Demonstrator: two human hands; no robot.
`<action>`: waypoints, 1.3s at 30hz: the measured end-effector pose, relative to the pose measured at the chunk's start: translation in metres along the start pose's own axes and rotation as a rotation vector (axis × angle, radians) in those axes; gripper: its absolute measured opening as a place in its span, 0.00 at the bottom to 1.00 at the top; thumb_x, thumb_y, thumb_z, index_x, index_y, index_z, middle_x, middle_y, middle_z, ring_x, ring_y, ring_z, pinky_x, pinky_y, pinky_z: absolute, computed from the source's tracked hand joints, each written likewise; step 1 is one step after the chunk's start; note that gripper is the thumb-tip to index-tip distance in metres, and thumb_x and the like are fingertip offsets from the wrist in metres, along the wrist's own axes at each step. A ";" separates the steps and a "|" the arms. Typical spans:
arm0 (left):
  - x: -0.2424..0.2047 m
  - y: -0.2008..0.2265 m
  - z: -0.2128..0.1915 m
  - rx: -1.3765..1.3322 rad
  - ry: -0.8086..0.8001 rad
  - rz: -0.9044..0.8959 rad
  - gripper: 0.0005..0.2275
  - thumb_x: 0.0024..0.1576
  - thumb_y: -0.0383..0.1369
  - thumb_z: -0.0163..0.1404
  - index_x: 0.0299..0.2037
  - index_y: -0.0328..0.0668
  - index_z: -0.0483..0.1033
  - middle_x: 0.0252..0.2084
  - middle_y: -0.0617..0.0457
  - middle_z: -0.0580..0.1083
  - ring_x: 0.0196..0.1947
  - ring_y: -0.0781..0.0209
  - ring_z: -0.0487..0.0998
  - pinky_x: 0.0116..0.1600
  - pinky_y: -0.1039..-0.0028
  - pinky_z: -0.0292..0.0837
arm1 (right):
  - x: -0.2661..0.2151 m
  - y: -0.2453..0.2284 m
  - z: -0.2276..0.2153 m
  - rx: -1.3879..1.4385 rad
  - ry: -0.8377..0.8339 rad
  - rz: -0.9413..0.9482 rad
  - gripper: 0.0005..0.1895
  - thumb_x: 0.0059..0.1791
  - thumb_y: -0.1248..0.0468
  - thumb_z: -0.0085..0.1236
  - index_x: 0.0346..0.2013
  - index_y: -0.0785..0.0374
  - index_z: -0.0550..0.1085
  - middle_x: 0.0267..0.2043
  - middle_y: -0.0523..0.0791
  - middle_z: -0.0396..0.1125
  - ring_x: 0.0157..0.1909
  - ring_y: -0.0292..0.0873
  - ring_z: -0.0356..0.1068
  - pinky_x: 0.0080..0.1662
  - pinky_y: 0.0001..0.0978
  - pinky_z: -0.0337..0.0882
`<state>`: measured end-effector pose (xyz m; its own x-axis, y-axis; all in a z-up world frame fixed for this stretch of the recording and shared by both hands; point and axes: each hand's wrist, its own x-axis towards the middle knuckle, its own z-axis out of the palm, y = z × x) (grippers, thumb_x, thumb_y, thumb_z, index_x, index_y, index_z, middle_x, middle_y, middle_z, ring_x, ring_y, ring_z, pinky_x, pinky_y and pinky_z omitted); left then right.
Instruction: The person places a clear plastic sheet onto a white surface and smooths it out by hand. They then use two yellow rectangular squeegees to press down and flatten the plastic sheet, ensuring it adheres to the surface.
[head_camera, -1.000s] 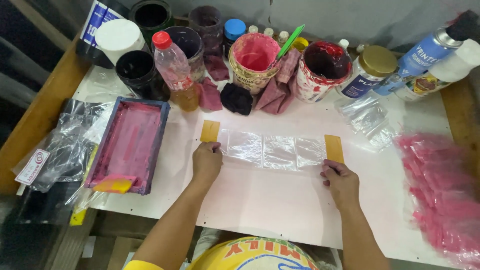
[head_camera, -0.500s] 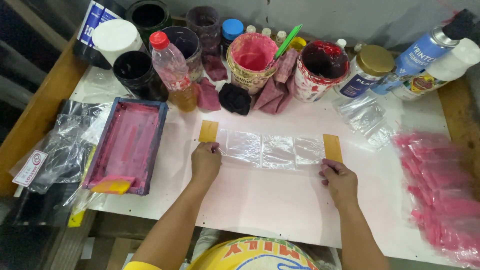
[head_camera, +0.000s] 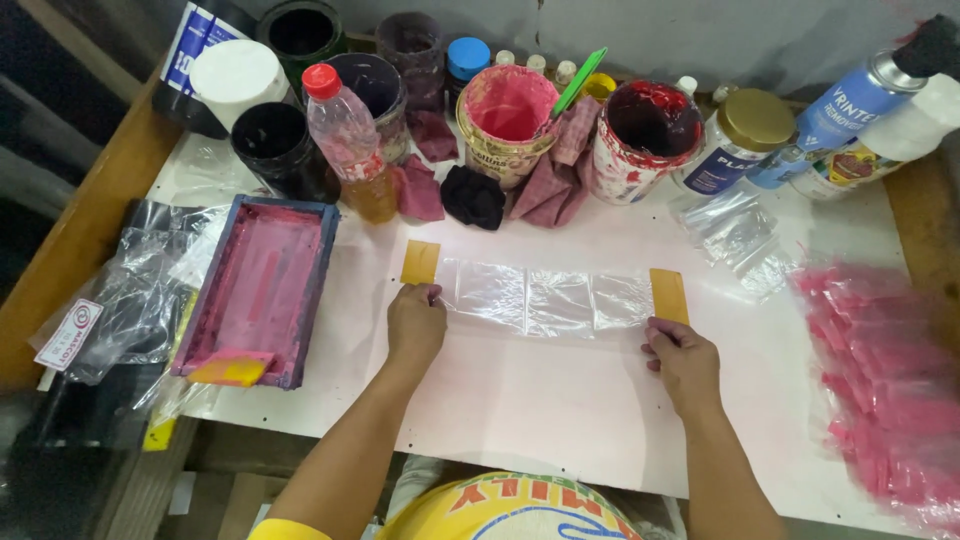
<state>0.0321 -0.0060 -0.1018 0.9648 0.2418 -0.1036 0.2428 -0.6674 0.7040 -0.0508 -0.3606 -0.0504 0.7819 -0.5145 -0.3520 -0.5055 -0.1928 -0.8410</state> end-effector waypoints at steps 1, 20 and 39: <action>0.000 0.001 -0.001 0.001 0.003 -0.002 0.09 0.55 0.26 0.53 0.43 0.38 0.84 0.39 0.44 0.77 0.43 0.47 0.82 0.48 0.66 0.80 | -0.001 -0.001 0.000 0.001 -0.004 -0.001 0.15 0.54 0.69 0.56 0.55 0.71 0.76 0.41 0.59 0.73 0.39 0.46 0.75 0.39 0.31 0.78; -0.010 0.035 -0.036 -0.280 -0.130 -0.258 0.09 0.59 0.32 0.53 0.44 0.38 0.82 0.29 0.48 0.78 0.19 0.61 0.81 0.27 0.76 0.76 | -0.002 0.009 0.009 0.054 0.048 -0.054 0.17 0.55 0.72 0.50 0.59 0.72 0.70 0.35 0.55 0.68 0.31 0.42 0.68 0.33 0.25 0.73; -0.041 0.072 -0.060 -0.364 0.025 -0.261 0.18 0.61 0.41 0.54 0.51 0.32 0.77 0.40 0.38 0.79 0.42 0.46 0.81 0.50 0.58 0.74 | 0.011 0.020 0.003 0.129 0.010 -0.081 0.13 0.53 0.73 0.51 0.52 0.71 0.71 0.32 0.49 0.68 0.29 0.38 0.68 0.28 0.20 0.69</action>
<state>0.0035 -0.0220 -0.0049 0.8719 0.3894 -0.2970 0.4224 -0.2911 0.8584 -0.0514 -0.3675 -0.0723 0.8142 -0.5099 -0.2776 -0.3894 -0.1252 -0.9125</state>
